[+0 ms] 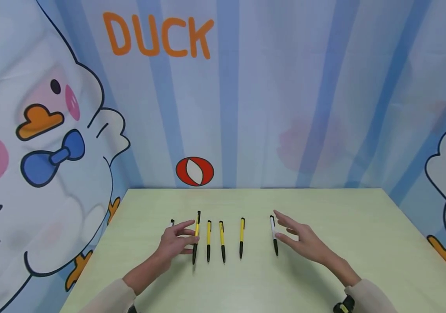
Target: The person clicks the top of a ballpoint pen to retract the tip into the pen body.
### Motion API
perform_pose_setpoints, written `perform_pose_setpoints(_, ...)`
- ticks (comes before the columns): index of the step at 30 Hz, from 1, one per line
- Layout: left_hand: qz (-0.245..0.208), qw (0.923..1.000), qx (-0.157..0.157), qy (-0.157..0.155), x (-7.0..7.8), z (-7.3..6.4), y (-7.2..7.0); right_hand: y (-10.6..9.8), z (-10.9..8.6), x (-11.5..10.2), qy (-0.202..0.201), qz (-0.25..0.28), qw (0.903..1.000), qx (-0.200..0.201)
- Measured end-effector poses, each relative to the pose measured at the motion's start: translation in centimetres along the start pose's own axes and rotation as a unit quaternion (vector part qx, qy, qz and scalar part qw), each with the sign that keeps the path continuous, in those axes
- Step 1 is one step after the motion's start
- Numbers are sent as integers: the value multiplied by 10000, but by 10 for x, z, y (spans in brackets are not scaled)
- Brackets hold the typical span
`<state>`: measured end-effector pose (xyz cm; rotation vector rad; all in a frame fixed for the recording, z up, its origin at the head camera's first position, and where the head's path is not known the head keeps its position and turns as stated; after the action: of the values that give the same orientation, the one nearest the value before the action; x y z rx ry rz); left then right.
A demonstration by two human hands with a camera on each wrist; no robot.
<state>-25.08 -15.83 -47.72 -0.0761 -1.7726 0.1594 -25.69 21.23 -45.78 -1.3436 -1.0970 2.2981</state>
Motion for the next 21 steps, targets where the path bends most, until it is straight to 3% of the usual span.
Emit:
perform_pose_setpoints(11, 343, 9990, 284, 41, -6, 5, -15, -11, -19, 15, 142, -152, 9996, 208)
perform_pose_setpoints(21, 858, 9958, 286, 147, -14, 17, -21, -14, -25, 21, 179, -175, 9993, 272)
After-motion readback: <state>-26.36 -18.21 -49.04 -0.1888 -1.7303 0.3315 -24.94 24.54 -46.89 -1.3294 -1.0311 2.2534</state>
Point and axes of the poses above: each hand's wrist, its own z-axis towards the middle knuckle, its own y-axis out of the palm, x = y × z, the point moved 2 cm from there along z, towards the middle knuckle, and after that the axes turned 3 degrees about -z, right-handed, at the moved point
